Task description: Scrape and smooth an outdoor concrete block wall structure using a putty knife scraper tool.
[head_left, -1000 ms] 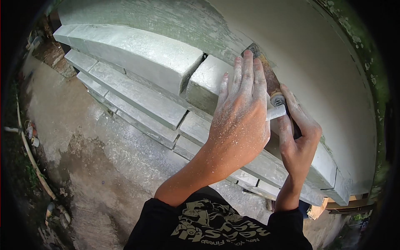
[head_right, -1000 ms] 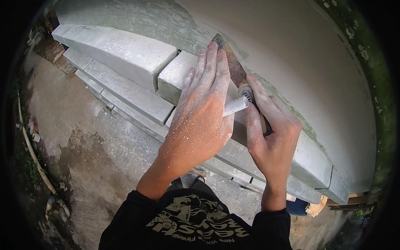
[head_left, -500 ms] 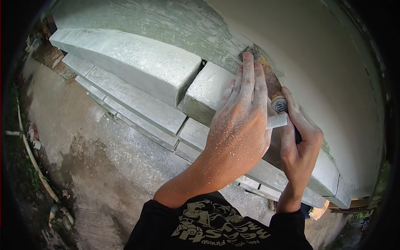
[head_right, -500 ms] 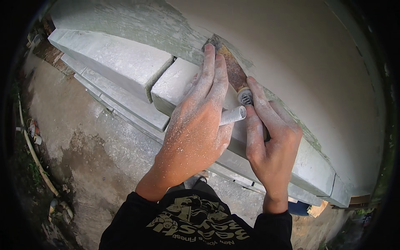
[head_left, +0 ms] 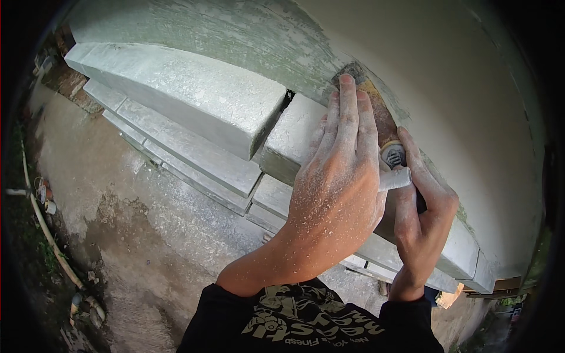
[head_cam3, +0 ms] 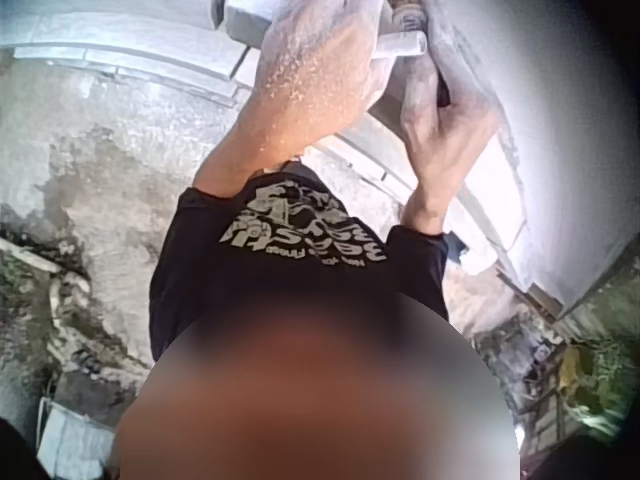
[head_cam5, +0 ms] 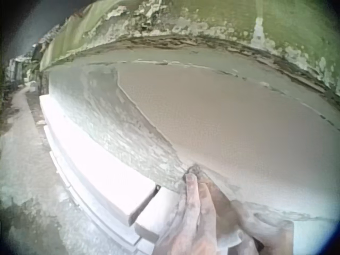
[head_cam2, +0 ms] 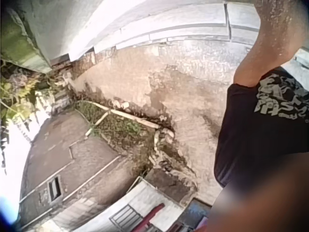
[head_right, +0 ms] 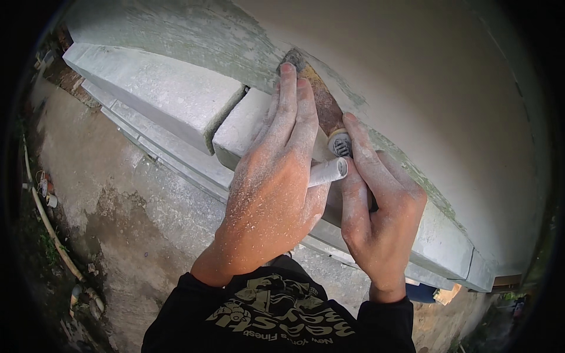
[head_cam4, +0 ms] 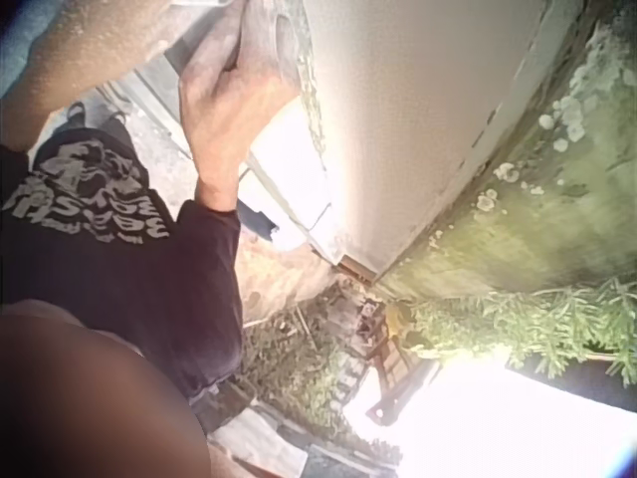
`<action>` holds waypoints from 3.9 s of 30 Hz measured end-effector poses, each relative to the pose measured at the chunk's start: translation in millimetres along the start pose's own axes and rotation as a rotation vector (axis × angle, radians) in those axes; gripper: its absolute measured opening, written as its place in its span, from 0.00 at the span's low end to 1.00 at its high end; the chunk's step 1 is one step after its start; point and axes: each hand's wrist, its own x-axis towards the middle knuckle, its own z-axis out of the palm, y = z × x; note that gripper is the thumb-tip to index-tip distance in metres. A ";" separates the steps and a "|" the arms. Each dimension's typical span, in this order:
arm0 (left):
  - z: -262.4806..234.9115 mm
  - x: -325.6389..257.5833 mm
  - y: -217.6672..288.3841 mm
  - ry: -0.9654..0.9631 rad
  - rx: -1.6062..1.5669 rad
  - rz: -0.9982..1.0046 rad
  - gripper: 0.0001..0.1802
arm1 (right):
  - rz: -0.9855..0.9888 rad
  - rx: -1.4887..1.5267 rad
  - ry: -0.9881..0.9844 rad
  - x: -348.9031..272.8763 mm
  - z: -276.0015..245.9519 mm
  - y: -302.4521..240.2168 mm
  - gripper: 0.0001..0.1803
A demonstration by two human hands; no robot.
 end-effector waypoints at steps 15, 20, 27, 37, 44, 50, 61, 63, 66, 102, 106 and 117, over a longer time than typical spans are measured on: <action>-12.6 -23.4 17.3 -0.016 -0.045 -0.053 0.39 | -0.084 0.073 0.021 -23.4 -14.5 9.4 0.27; 12.1 -23.0 42.7 -0.162 -0.056 0.049 0.45 | 0.064 0.036 0.098 -53.7 -41.5 27.6 0.28; 29.5 -18.8 35.2 -0.080 0.002 0.010 0.46 | 0.118 -0.057 0.037 -42.4 -28.6 13.2 0.26; 19.6 -4.1 30.4 -0.034 0.015 -0.058 0.45 | 0.034 -0.002 0.013 -15.9 -8.9 16.4 0.25; 20.1 -12.7 30.0 -0.070 0.037 0.009 0.44 | 0.090 0.040 0.032 -33.8 -24.1 19.4 0.26; 25.2 -8.6 32.7 -0.053 0.009 0.003 0.45 | 0.119 -0.035 0.098 -37.0 -21.1 18.3 0.26; 26.2 -1.5 25.3 -0.004 -0.082 0.010 0.44 | -0.024 -0.085 0.114 -30.7 -9.6 27.9 0.27; 26.3 -7.8 27.7 -0.012 -0.095 0.030 0.44 | 0.039 -0.057 0.069 -35.5 -16.4 24.8 0.27; 19.8 3.4 21.3 0.048 -0.085 0.021 0.44 | -0.088 -0.055 0.131 -20.5 -2.6 22.3 0.28; 14.6 -1.6 18.0 0.048 -0.043 0.118 0.40 | -0.046 -0.144 0.229 -27.5 -7.6 5.6 0.23; 18.1 3.4 19.6 0.055 0.001 0.068 0.40 | -0.087 -0.190 0.229 -29.2 -4.7 18.9 0.21; 6.1 -45.2 32.5 0.003 0.027 0.079 0.38 | 0.024 0.164 0.145 -79.6 -31.3 25.7 0.26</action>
